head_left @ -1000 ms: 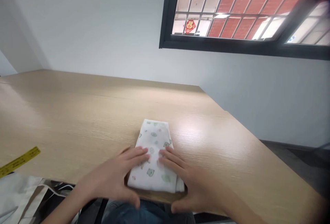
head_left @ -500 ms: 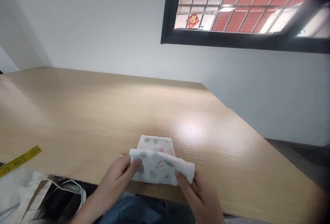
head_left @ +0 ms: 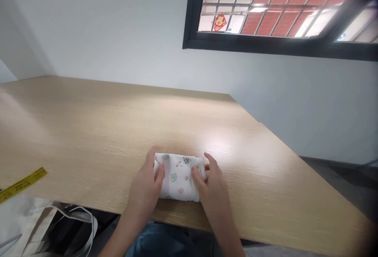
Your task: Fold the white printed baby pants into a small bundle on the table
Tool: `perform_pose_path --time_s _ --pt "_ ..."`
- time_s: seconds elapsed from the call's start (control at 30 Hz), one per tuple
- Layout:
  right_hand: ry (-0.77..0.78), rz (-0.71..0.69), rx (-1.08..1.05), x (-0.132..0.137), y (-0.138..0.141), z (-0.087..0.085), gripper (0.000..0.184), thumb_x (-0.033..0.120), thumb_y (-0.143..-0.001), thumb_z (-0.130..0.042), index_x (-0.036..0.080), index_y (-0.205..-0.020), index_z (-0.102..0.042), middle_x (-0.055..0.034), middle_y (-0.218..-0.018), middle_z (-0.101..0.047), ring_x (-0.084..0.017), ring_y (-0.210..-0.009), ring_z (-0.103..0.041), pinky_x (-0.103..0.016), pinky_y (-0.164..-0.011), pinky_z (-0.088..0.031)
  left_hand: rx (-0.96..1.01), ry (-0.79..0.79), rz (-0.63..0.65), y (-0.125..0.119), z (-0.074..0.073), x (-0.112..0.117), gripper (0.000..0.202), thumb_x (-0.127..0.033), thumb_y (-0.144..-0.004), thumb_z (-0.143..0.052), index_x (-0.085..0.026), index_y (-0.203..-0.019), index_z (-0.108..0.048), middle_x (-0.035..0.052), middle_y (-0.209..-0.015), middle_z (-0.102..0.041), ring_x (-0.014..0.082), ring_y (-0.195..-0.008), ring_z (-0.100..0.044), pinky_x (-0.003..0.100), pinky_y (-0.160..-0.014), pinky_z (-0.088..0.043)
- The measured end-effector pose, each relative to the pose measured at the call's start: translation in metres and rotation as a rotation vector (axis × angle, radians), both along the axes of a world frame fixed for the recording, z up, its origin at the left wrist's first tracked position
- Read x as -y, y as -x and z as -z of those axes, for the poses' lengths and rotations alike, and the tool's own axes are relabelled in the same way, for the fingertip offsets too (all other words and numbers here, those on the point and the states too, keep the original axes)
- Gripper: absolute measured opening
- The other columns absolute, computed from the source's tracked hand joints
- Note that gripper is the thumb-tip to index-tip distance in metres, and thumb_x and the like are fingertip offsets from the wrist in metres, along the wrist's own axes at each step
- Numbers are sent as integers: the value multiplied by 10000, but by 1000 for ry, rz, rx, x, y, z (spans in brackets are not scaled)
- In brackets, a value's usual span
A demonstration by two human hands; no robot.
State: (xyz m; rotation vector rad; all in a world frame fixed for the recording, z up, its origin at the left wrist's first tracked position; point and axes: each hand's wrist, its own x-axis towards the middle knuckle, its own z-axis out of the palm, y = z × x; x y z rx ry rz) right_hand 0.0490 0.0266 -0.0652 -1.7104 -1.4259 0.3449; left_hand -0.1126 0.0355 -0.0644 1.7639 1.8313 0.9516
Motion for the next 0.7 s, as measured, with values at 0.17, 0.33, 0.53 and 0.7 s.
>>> perform_pose_path --time_s 0.17,0.33,0.53,0.7 --pt "-349 -90 371 8 11 4 374 246 -881 -364 142 -1224 -469 -156 -1248 -451 -281 -1161 -412 -458 -913 -391 -322 -272 106 -7 0 -4 348 -158 -857 -328 -141 -1094 -584 143 -1286 -398 285 -1130 -436 435 -927 -377" --pt "-232 -364 654 14 21 2 407 240 -887 -381 166 -1283 -438 -83 -1293 -474 -297 -1227 -350 -577 -1008 -225 -488 -244 274 -6 0 -8 396 -135 -852 -355 -183 -1217 -501 70 -1306 -462 272 -1238 -337 497 -1013 -269" --pt "-129 -323 490 25 -28 3 454 319 -921 -316 94 -1311 -373 -120 -1324 -429 -229 -1213 -395 -382 -948 -423 -292 -43 298 36 12 -1 428 -338 -919 -267 -166 -1258 -464 53 -1356 -405 197 -1270 -313 399 -1068 -238" --pt "-404 -136 311 55 -20 5 215 204 -872 -400 212 -1046 -526 -56 -944 -633 -190 -865 -602 -310 -749 -507 -66 -12 257 34 -9 -10 431 -343 -931 -227 -158 -1216 -492 65 -1242 -519 184 -1156 -446 354 -1003 -323"
